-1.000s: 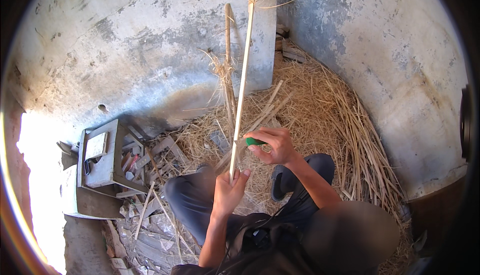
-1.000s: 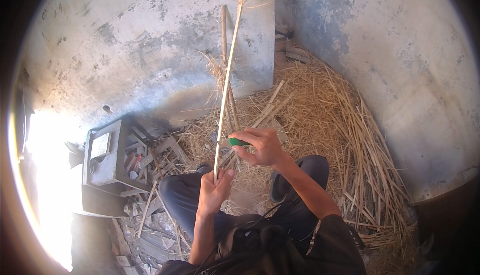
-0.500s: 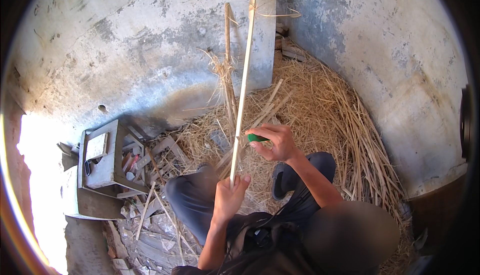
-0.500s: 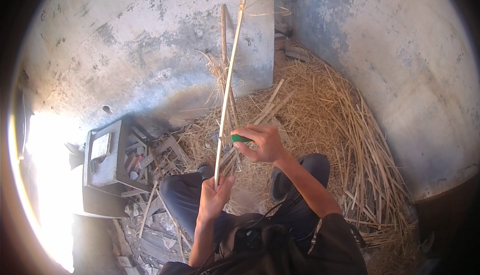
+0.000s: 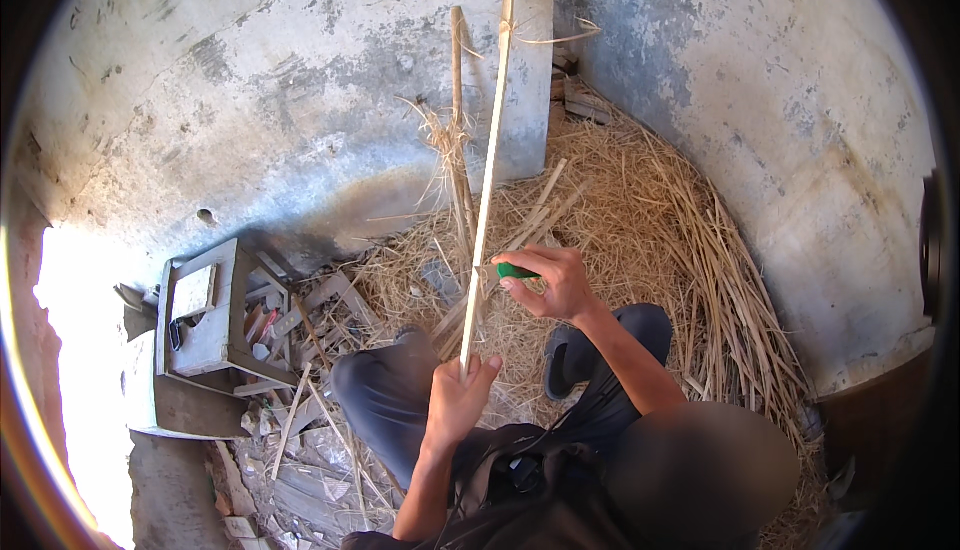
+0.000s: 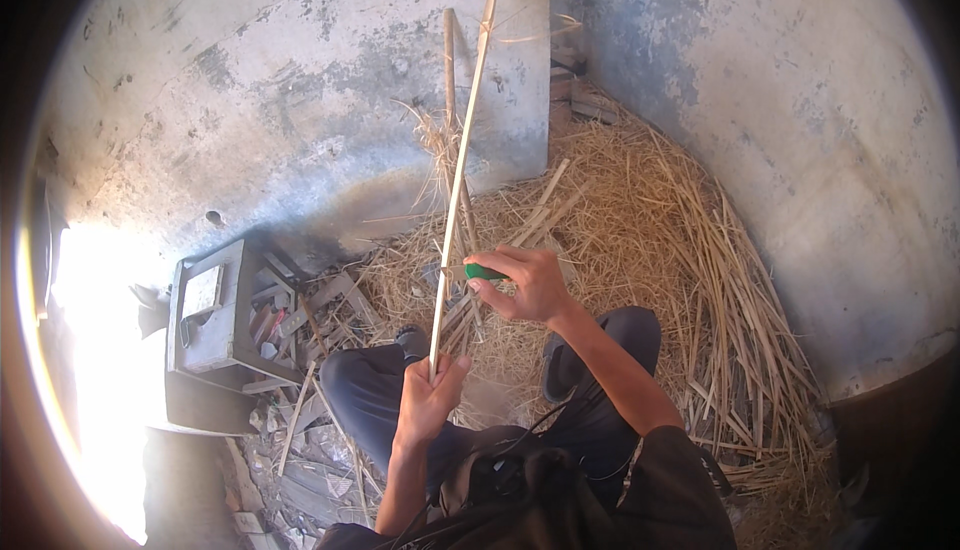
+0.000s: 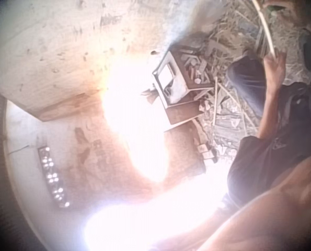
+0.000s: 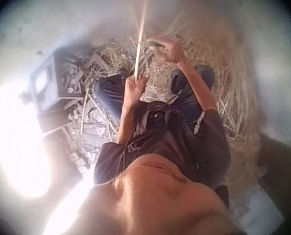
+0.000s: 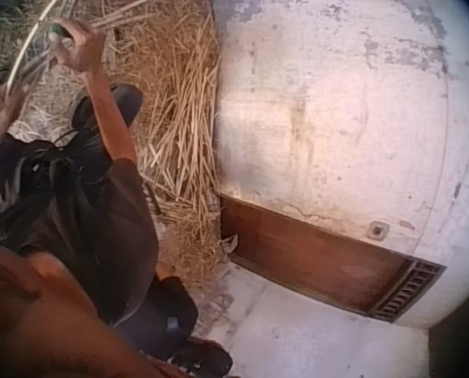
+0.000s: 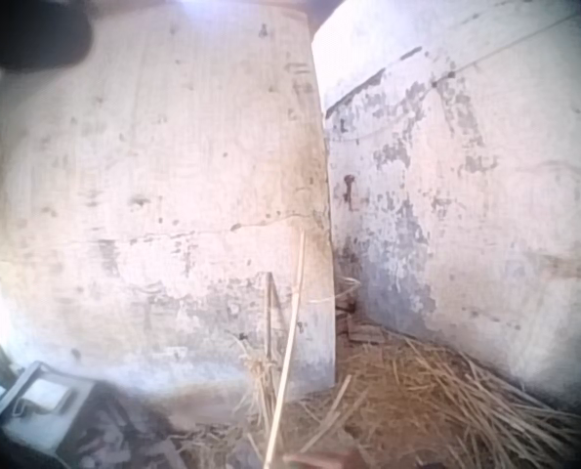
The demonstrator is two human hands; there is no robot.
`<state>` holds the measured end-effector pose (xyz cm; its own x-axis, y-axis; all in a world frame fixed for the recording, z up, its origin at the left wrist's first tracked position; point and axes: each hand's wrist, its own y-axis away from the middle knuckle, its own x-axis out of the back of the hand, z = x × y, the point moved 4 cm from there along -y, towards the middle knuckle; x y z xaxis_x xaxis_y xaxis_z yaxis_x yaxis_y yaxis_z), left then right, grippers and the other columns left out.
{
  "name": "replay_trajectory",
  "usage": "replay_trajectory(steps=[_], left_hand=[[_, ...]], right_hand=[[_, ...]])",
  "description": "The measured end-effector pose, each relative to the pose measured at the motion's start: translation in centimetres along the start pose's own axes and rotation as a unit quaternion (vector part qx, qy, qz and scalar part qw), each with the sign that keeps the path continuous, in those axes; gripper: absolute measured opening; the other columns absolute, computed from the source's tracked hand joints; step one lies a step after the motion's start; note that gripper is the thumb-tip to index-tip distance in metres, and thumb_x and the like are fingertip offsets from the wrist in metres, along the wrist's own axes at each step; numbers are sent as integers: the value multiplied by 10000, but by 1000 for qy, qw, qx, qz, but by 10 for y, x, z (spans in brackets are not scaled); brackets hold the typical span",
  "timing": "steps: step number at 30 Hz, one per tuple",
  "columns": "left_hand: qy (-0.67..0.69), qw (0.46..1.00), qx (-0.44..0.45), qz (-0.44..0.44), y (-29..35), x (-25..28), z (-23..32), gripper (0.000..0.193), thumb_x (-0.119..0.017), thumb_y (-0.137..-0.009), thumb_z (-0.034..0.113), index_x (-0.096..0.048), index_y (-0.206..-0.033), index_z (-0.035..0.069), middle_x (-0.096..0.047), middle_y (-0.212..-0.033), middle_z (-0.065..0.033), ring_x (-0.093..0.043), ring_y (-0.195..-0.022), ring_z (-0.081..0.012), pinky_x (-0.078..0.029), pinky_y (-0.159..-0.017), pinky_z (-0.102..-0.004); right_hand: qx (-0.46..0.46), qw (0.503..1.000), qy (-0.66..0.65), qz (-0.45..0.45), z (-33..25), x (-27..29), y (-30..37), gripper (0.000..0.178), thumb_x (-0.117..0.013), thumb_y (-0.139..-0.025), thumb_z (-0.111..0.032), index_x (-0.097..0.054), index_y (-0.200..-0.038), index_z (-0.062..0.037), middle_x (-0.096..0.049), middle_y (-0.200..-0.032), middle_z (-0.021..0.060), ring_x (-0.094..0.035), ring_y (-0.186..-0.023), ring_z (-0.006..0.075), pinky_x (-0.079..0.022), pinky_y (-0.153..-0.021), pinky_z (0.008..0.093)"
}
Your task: The person sits on the floor and uses a green utility knife to shave the outer layer off a long bamboo stick. They hold the stick with their left hand and scrape the blade along its length with their right hand, producing thin shavings that fall onto the straw-covered floor.
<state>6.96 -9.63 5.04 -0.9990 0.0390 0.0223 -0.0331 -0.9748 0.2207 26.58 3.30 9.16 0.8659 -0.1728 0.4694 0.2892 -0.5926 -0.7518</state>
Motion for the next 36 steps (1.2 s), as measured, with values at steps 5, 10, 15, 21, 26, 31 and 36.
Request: replay_trajectory(steps=[5,10,15,21,26,31,36], left_hand=[[0,1000,4,0,4,2,2,544,-750,-1029,229,-372,-652,122,-400,-591,74,-370,-579,-36,-306,-496,-293],[8,999,35,-11,10,3,-5,508,-741,-1034,226,-420,-657,111,-417,-606,70,-377,-595,-35,-313,-509,-290],[-1,1000,23,-11,30,2,-13,467,-737,-1034,223,-479,-670,85,-438,-624,71,-376,-629,-35,-322,-527,-293],[-26,999,35,-24,49,15,-19,487,-733,-1037,204,-421,-677,105,-422,-626,77,-367,-617,-30,-316,-517,-283],[-44,999,24,-6,62,31,-36,510,-753,-1021,212,-401,-670,99,-406,-638,78,-361,-653,-42,-319,-534,-291],[-47,997,59,-21,81,28,-41,539,-764,-1018,207,-366,-668,108,-404,-632,72,-354,-650,-41,-314,-532,-289],[-42,997,70,-18,99,41,-55,556,-774,-1021,219,-363,-659,119,-397,-608,68,-328,-625,-38,-295,-513,-284]], right_hand=[[8,1000,16,-5,-3,0,-2,277,-789,-908,-279,-825,-1113,-96,-774,-834,60,-743,-663,189,-570,-559,323],[-12,999,-14,30,7,-3,4,261,-790,-913,-245,-825,-1120,-90,-800,-884,82,-772,-713,200,-610,-615,326],[-38,999,11,34,21,7,-2,248,-785,-940,-251,-824,-1131,-96,-831,-1034,95,-813,-816,194,-636,-654,320],[-63,997,33,25,22,11,-5,262,-780,-950,-264,-827,-1135,-85,-830,-1065,103,-814,-820,198,-643,-666,319],[-59,997,26,36,21,6,-8,276,-777,-957,-283,-829,-1142,-85,-832,-1047,103,-813,-814,203,-649,-675,325],[-89,994,33,54,44,8,-8,315,-746,-992,-326,-826,-1154,-68,-830,-1027,128,-810,-818,212,-648,-678,329],[-81,992,74,61,46,20,-17,337,-735,-1004,-352,-826,-1153,-64,-830,-1037,134,-808,-822,215,-646,-672,325]])
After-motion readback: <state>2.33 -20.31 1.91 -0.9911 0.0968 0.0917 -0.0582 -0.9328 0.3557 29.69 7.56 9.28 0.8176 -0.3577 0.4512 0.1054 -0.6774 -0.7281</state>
